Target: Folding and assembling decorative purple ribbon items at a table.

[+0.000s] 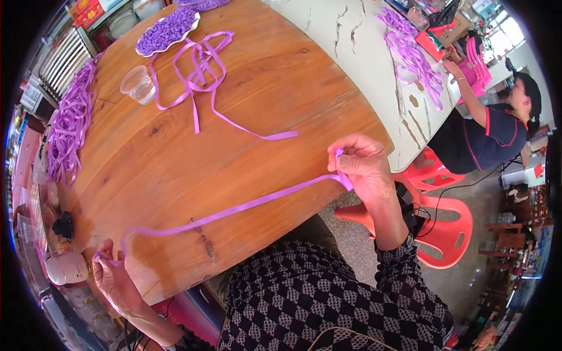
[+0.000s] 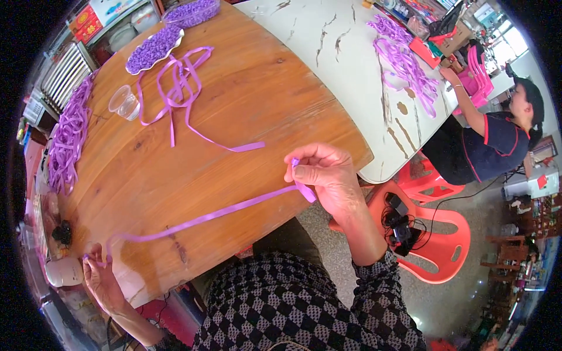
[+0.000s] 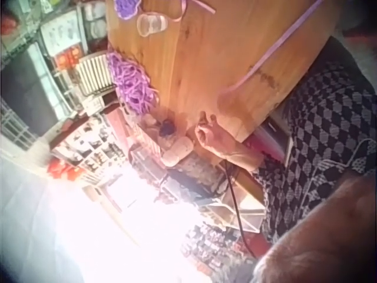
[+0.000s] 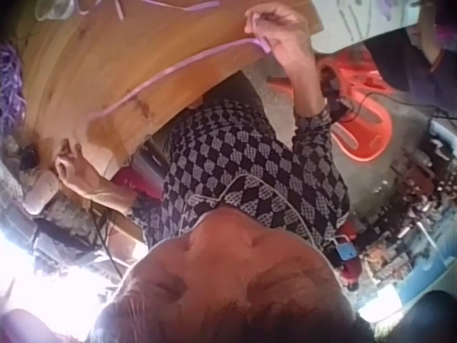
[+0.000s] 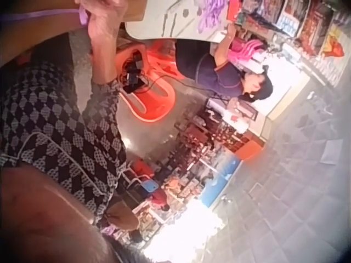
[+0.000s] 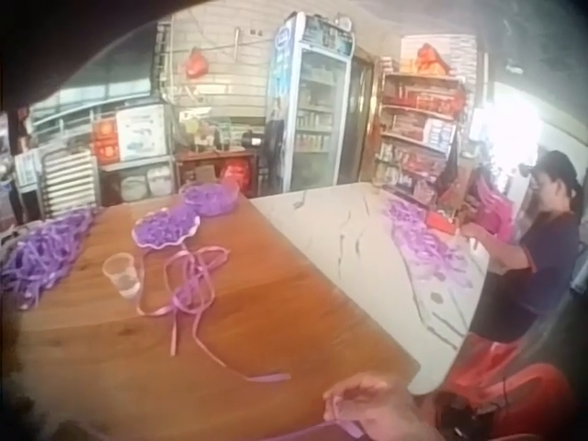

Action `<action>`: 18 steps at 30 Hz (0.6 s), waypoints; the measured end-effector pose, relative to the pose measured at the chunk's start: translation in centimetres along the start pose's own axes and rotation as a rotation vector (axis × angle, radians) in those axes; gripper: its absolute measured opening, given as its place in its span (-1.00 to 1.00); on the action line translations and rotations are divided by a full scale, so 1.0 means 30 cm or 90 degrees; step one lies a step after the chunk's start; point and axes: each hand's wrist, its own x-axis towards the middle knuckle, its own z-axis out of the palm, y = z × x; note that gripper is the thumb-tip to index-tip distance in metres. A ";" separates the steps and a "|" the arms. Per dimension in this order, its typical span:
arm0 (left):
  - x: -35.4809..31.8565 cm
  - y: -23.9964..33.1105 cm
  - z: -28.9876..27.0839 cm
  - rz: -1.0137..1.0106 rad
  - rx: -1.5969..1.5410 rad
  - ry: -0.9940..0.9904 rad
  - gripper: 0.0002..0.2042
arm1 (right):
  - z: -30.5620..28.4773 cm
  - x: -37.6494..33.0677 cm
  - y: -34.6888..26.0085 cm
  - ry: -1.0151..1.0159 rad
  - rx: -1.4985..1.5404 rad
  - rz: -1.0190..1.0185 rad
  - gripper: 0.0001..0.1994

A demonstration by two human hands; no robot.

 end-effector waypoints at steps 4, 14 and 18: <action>0.005 -0.015 0.053 0.041 0.068 -0.041 -0.86 | 0.056 0.002 0.013 -0.024 -0.053 0.025 -0.85; -0.108 -0.152 0.449 -0.228 -0.104 -0.215 -0.83 | 0.274 -0.034 0.063 -0.200 -0.195 0.096 -0.89; -0.147 -0.158 0.482 -0.283 0.013 -0.197 -0.88 | 0.306 -0.044 0.082 -0.278 -0.310 -0.027 -0.88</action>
